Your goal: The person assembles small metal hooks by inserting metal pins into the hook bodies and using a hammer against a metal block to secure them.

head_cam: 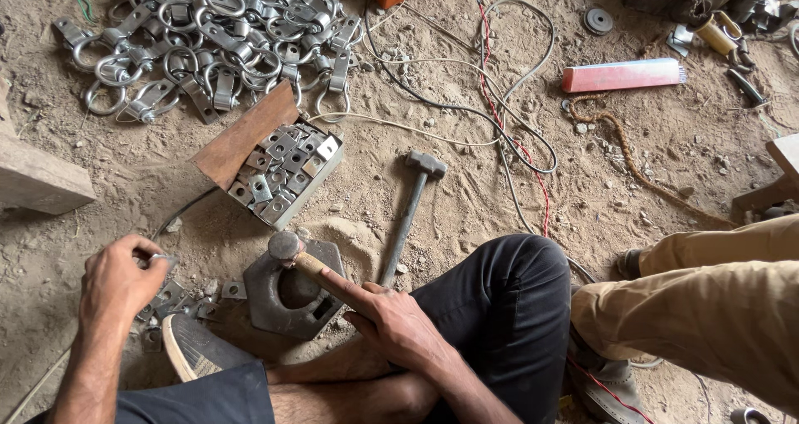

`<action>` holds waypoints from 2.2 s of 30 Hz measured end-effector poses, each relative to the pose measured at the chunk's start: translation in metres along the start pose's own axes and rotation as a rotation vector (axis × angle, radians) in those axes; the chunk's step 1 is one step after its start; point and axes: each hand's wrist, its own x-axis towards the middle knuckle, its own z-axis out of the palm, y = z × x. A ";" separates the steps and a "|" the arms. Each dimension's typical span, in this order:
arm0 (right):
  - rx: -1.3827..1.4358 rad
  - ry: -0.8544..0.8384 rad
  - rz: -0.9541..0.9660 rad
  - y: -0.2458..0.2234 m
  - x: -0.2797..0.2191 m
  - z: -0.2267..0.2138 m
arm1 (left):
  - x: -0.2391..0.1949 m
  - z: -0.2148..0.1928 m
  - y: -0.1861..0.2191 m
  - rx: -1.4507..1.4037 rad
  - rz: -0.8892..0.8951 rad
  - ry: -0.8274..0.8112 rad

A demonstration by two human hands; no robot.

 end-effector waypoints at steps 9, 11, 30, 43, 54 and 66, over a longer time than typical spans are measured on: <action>-0.008 0.004 -0.002 0.000 0.001 0.000 | 0.016 0.022 -0.025 0.047 0.177 0.096; -0.006 0.004 -0.002 0.000 0.000 0.000 | 0.013 0.019 -0.020 0.091 0.260 0.164; 0.055 0.080 -0.083 -0.005 0.007 0.007 | -0.056 0.029 0.059 -0.372 0.413 0.409; -0.085 0.024 -0.006 0.005 0.014 0.018 | -0.051 0.044 0.091 0.163 0.596 0.295; -0.062 -0.001 -0.020 0.021 0.018 0.026 | -0.040 0.068 0.086 -0.542 0.388 0.115; -0.081 -0.072 0.055 0.039 0.023 0.033 | -0.050 0.065 0.092 -0.454 0.505 0.061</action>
